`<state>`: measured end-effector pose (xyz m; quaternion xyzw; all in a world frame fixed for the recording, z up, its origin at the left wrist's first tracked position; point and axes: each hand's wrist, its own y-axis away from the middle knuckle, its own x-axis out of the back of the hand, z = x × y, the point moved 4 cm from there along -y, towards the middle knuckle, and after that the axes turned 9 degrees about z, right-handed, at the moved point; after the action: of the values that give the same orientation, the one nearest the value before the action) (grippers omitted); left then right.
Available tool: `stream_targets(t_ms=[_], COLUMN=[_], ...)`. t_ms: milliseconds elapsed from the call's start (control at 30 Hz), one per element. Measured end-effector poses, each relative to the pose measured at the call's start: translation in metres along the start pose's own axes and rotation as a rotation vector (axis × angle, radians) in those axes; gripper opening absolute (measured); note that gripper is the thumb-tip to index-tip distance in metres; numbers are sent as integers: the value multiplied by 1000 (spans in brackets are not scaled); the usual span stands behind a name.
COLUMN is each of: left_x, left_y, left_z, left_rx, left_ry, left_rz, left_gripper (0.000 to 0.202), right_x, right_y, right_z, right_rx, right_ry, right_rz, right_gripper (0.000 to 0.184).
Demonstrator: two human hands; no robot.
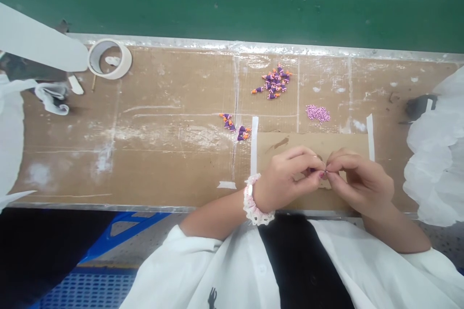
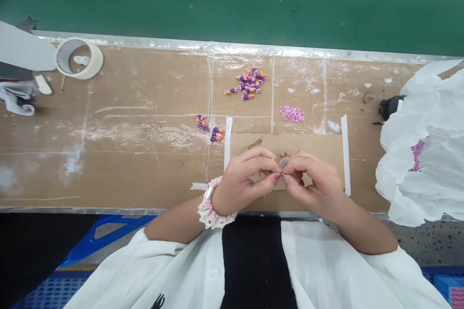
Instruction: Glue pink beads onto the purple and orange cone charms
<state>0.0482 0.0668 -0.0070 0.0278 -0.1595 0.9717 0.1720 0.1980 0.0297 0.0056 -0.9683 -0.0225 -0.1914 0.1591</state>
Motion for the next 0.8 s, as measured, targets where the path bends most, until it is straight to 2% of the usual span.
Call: stream_targets(t_ms=[167,433,800], left_x=[-1,-2,-4], left_y=[1,3,6], left_z=[3,2,2], left_rx=[-82,-100,-184], left_ry=[-14,-20,-59], left_rz=[32,48,51], left_gripper=[6,5,3], right_x=[0,-1,-2], right_y=[2,4,-2], right_z=[-1,-2,-6], right_rx=[33,28,67], right_ry=[-28,-13,20], right_rz=[44,71,24], right_gripper=[28,26,25])
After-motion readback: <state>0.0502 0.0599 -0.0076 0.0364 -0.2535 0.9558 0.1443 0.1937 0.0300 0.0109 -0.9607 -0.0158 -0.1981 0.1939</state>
